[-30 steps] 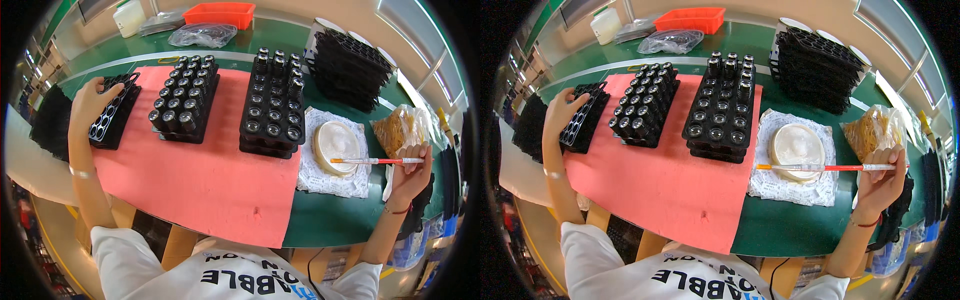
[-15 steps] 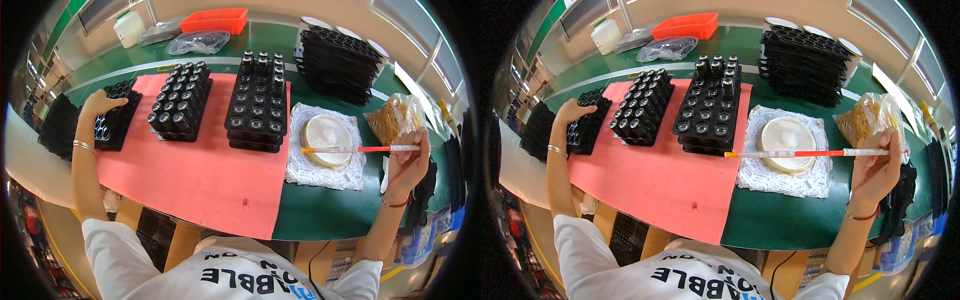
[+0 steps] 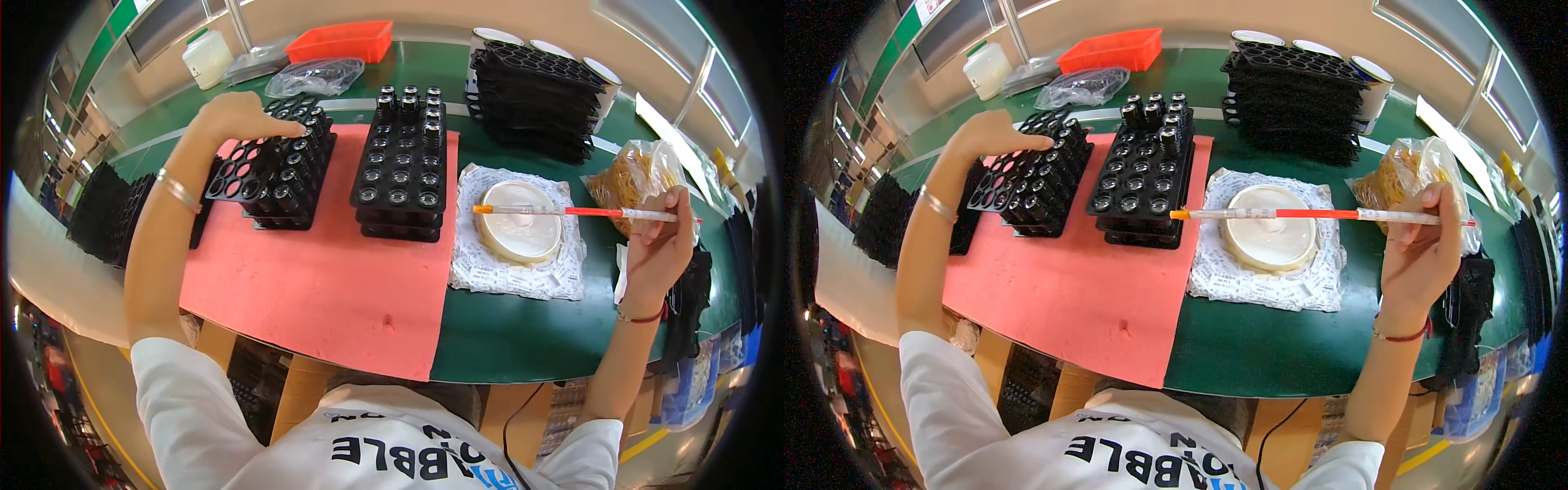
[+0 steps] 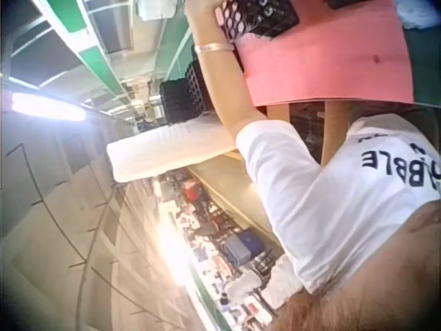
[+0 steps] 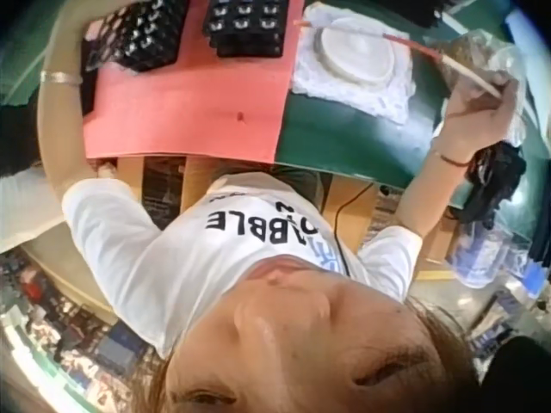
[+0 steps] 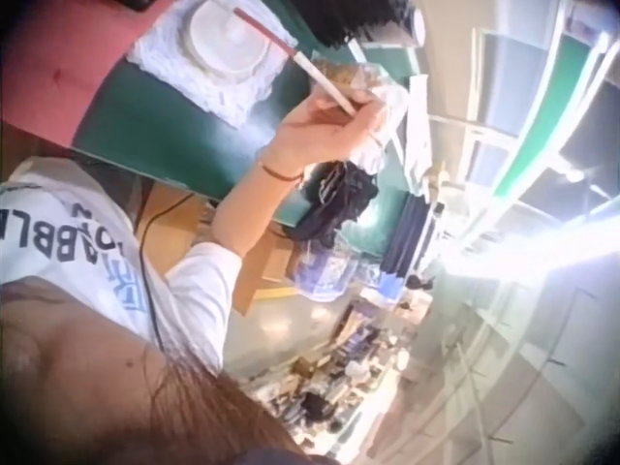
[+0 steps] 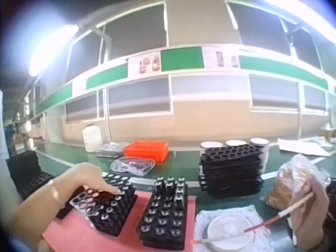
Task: Using a brush to apply a yellow adhesive or sealant to the rims of black cylindrical lighting components.
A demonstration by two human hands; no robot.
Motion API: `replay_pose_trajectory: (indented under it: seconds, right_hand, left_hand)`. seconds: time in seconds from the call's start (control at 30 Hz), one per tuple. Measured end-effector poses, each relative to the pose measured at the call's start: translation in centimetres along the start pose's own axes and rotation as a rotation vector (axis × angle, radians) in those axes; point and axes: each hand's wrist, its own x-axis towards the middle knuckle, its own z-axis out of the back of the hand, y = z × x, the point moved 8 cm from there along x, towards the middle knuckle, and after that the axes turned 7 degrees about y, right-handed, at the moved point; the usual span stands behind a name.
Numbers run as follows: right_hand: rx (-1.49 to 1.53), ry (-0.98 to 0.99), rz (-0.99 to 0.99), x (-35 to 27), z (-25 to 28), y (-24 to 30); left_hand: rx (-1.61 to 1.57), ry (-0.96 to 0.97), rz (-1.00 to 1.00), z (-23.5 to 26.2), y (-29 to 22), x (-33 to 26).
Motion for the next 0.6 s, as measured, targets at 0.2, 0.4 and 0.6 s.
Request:
replay_pose_trajectory:
  seconds: [0.2,0.4,0.6]
  right_hand:
    - [0.011,0.022,-0.005,0.0,-0.9,0.0]
    - [-0.027,0.013,-0.008,-0.3,-0.7,0.0]
    - [-0.054,0.002,-0.014,-0.3,-1.0,-0.4]
  left_hand:
    - [0.160,0.111,0.053,-2.1,-0.5,2.1]
    - [0.177,0.158,0.047,-2.3,-1.9,2.7]
    - [0.180,0.093,0.007,-2.5,-1.9,2.9]
